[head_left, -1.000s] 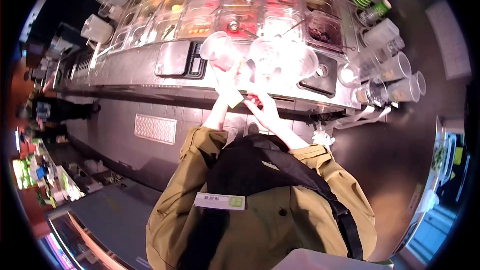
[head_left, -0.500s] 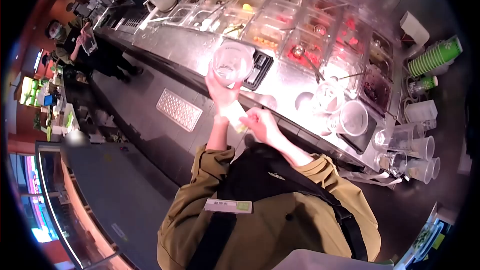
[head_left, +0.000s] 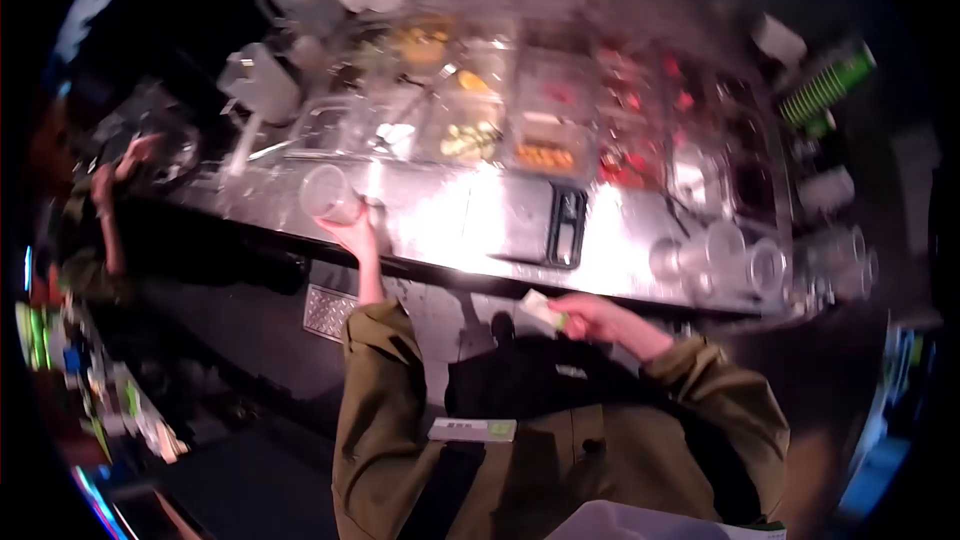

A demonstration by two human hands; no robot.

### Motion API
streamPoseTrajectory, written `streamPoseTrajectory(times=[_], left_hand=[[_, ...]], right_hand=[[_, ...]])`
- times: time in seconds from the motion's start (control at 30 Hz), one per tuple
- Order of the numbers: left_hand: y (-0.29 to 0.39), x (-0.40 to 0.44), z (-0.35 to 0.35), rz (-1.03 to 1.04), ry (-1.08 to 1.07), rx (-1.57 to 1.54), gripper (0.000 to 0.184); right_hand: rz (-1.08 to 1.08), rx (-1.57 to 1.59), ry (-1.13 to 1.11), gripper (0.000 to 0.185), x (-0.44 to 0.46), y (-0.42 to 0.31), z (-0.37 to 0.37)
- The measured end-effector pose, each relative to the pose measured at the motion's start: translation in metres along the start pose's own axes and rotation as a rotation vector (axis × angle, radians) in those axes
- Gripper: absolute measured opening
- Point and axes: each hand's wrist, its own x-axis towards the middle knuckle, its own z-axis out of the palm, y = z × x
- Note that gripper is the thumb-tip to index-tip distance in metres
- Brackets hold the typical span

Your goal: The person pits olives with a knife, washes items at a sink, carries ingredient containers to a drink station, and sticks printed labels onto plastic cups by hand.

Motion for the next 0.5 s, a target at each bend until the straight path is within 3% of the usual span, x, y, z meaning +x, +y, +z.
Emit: streamPoseTrajectory(times=[0.03, 0.07, 0.1, 0.13, 0.17, 0.2, 0.27, 0.33, 0.43, 0.47, 0.5], left_hand=[[-0.025, 0.008, 0.007, 0.046, -0.035, -0.117, 0.102], [-0.041, 0.015, 0.012, -0.018, -0.061, -0.016, 0.104], [-0.066, 0.022, 0.017, -0.079, -0.093, 0.087, 0.105], [-0.066, 0.026, 0.019, 0.068, -0.041, 0.097, 0.106], [-0.066, 0.031, 0.020, 0.048, -0.081, -0.130, 0.107], [-0.068, 0.032, 0.019, 0.100, -0.104, -0.052, 0.109], [-0.046, 0.028, 0.013, 0.059, -0.166, 0.007, 0.111], [-0.052, 0.029, 0.009, 0.075, -0.198, 0.043, 0.112], [-0.058, 0.035, 0.012, 0.122, -0.197, 0.047, 0.113], [-0.058, 0.036, 0.013, 0.142, -0.189, 0.047, 0.113], [-0.051, 0.036, 0.010, 0.086, -0.227, -0.001, 0.112]], right_hand=[[0.001, 0.026, -0.006, 0.019, 0.012, 0.004, 0.000], [-0.058, -0.027, -0.072, 0.021, 0.012, -0.007, 0.021], [-0.143, -0.019, 0.192, 0.022, 0.005, -0.007, 0.038], [-0.119, -0.007, 0.157, 0.021, 0.004, -0.018, 0.052], [-0.094, 0.005, 0.123, 0.020, 0.002, -0.027, 0.067], [-0.043, -0.016, 0.121, 0.017, 0.003, -0.036, 0.072], [-0.073, -0.024, 0.128, 0.017, 0.005, -0.040, 0.082], [-0.021, -0.117, -0.020, 0.016, 0.005, -0.046, 0.088], [0.078, -0.179, 0.050, 0.013, 0.018, -0.043, 0.083], [0.066, -0.141, -0.017, 0.013, 0.015, -0.044, 0.086], [0.064, -0.354, -0.006, 0.018, 0.016, -0.043, 0.092]])
